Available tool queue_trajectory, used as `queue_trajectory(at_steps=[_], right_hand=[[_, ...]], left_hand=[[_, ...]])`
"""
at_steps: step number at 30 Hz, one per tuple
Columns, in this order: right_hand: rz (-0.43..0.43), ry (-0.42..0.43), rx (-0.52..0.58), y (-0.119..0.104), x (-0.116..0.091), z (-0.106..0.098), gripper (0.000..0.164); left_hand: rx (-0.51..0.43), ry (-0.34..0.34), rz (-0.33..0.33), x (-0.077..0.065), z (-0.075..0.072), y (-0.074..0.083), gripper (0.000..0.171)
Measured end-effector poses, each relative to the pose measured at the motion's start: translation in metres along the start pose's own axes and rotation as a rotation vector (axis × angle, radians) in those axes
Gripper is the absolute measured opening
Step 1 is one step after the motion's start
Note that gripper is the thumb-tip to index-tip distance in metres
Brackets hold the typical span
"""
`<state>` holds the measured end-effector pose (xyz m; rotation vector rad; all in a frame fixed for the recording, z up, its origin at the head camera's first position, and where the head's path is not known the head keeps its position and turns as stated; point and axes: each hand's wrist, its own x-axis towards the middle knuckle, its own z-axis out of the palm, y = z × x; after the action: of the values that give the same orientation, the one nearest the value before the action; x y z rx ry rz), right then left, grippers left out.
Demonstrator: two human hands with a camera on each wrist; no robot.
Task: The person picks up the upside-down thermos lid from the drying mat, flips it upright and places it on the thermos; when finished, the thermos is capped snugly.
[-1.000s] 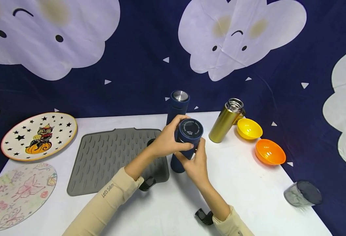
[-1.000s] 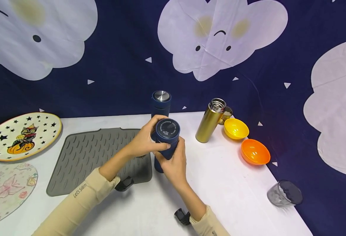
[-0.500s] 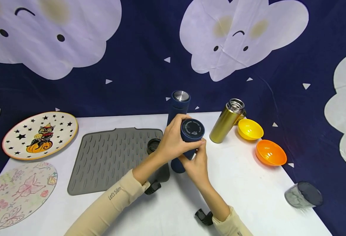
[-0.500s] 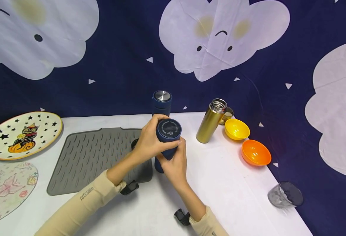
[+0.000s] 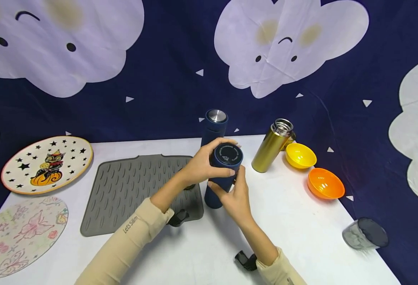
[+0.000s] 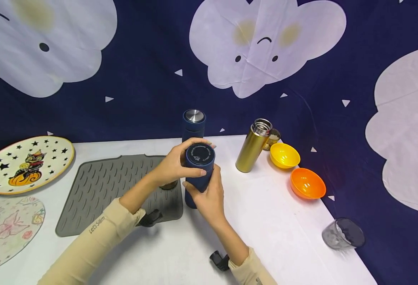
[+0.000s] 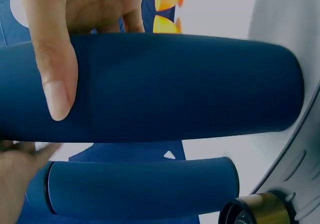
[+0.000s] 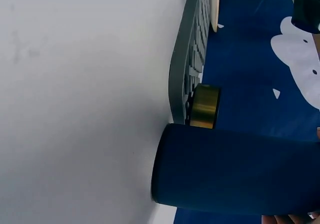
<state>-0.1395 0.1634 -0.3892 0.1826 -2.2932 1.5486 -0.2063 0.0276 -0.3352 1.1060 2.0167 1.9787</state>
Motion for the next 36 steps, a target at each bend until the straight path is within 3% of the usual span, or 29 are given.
queue_trajectory(at_steps=[5,7,10,12,15,17,20,22,26,31,36], right_hand=[[0.002,-0.005,0.008,0.000,0.001,0.000,0.065],[0.005,-0.005,-0.002,0.000,0.001,0.000,0.065],[0.015,-0.002,-0.013,0.000,0.001,0.000,0.069],[0.023,-0.003,-0.004,0.000,0.001,0.000,0.070],[0.031,-0.001,-0.009,0.000,0.000,-0.001,0.067],[0.031,-0.003,-0.010,0.000,0.000,-0.001,0.067],[0.030,-0.010,-0.001,0.000,0.000,0.000,0.069],[0.029,-0.010,0.009,0.000,0.001,0.000,0.070],[0.026,-0.004,0.003,0.000,0.000,0.000,0.069],[0.026,-0.012,0.014,0.000,0.001,0.000,0.072],[0.018,-0.011,0.017,0.002,0.000,0.000,0.070]], left_hand=[[0.327,0.167,0.002,-0.003,0.010,0.000,0.100],[0.287,0.178,0.031,-0.004,0.011,-0.001,0.095],[0.098,0.095,0.067,-0.005,0.007,-0.002,0.081],[0.053,0.053,0.055,-0.004,0.006,-0.002,0.083],[0.189,0.096,0.058,-0.004,0.007,-0.001,0.085],[0.222,0.122,0.064,-0.004,0.008,-0.001,0.088],[0.113,0.088,0.099,-0.005,0.006,-0.002,0.079],[0.057,0.058,0.105,-0.005,0.004,-0.003,0.083],[0.151,0.099,0.108,-0.006,0.006,-0.002,0.088],[-0.021,0.052,0.105,-0.006,0.004,-0.002,0.081],[0.052,0.090,0.049,-0.006,0.006,-0.002,0.081]])
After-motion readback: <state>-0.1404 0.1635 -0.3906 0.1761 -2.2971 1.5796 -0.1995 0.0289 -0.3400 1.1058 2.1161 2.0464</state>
